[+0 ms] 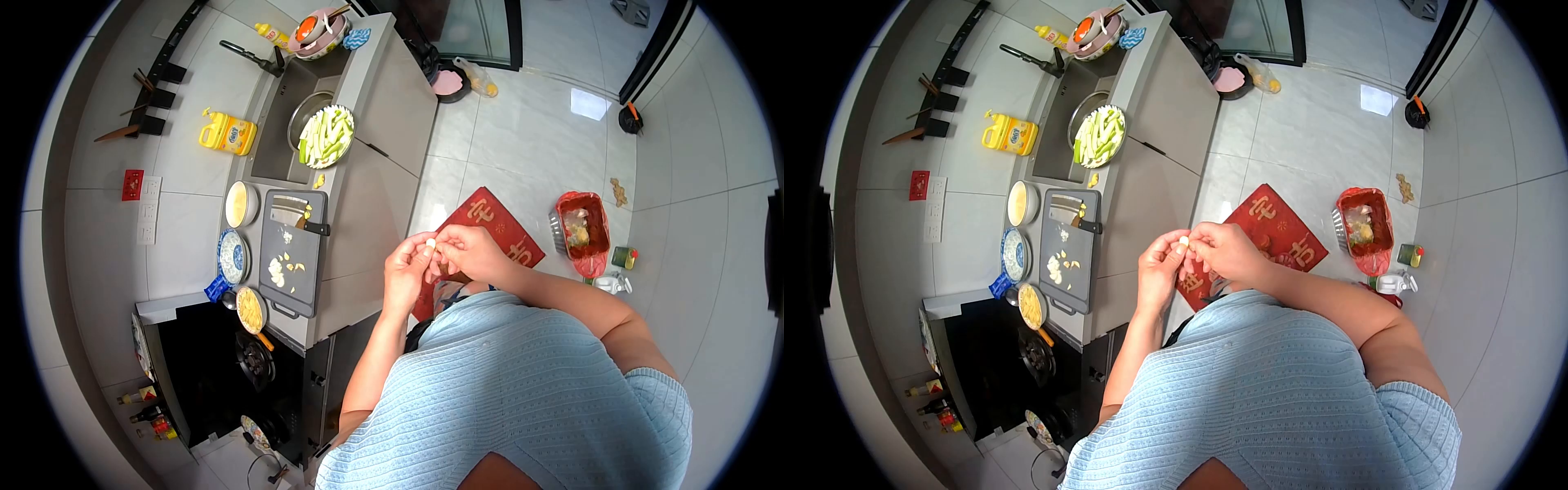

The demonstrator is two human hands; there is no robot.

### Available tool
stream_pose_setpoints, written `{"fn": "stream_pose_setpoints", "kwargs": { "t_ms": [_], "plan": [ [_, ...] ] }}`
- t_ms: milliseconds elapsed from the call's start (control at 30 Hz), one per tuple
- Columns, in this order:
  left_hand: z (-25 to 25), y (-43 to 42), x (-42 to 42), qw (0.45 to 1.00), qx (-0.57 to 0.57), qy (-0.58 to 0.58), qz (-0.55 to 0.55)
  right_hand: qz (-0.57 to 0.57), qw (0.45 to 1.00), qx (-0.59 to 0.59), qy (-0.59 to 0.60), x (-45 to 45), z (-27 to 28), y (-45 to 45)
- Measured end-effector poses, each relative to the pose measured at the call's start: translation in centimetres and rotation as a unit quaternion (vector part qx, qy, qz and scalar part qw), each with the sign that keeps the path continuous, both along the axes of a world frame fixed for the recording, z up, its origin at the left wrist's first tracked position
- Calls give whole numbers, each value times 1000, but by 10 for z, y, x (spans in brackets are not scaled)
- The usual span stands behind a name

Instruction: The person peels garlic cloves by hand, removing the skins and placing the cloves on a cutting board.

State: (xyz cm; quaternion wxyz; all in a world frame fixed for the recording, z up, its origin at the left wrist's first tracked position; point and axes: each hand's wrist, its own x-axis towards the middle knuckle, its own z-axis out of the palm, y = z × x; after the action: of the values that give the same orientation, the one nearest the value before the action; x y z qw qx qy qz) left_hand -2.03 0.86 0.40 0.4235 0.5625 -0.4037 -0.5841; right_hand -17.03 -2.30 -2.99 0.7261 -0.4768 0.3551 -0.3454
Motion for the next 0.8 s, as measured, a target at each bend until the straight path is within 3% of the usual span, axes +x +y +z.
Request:
{"fn": "stream_pose_setpoints", "kwargs": {
  "t_ms": [200, 300, 400, 467, 533, 667, 800],
  "plan": [
    [-1, 1, 0, 998, 27, 56, 8, -13, 999, -30, -2, 2, -8, 1],
    [-1, 3, -3, 999, 36, -27, 12, -19, 998, -57, -2, 4, -21, 1],
    [-3, 4, -2, 991, -28, -126, -32, -15, 998, -57, -13, 5, -25, 2],
    [-1, 2, 4, 998, 43, -45, -26, -19, 998, -53, -40, 5, -22, 2],
    [-8, 1, 10, 999, 45, 14, -25, 10, 999, 20, -43, 2, -8, -1],
    [-5, 1, 8, 988, 32, 149, -13, -2, 997, 59, -58, 1, -5, -5],
    [-5, 1, 7, 987, 39, 154, -1, -23, 998, 49, -25, -1, -8, -6]
  ]
}}
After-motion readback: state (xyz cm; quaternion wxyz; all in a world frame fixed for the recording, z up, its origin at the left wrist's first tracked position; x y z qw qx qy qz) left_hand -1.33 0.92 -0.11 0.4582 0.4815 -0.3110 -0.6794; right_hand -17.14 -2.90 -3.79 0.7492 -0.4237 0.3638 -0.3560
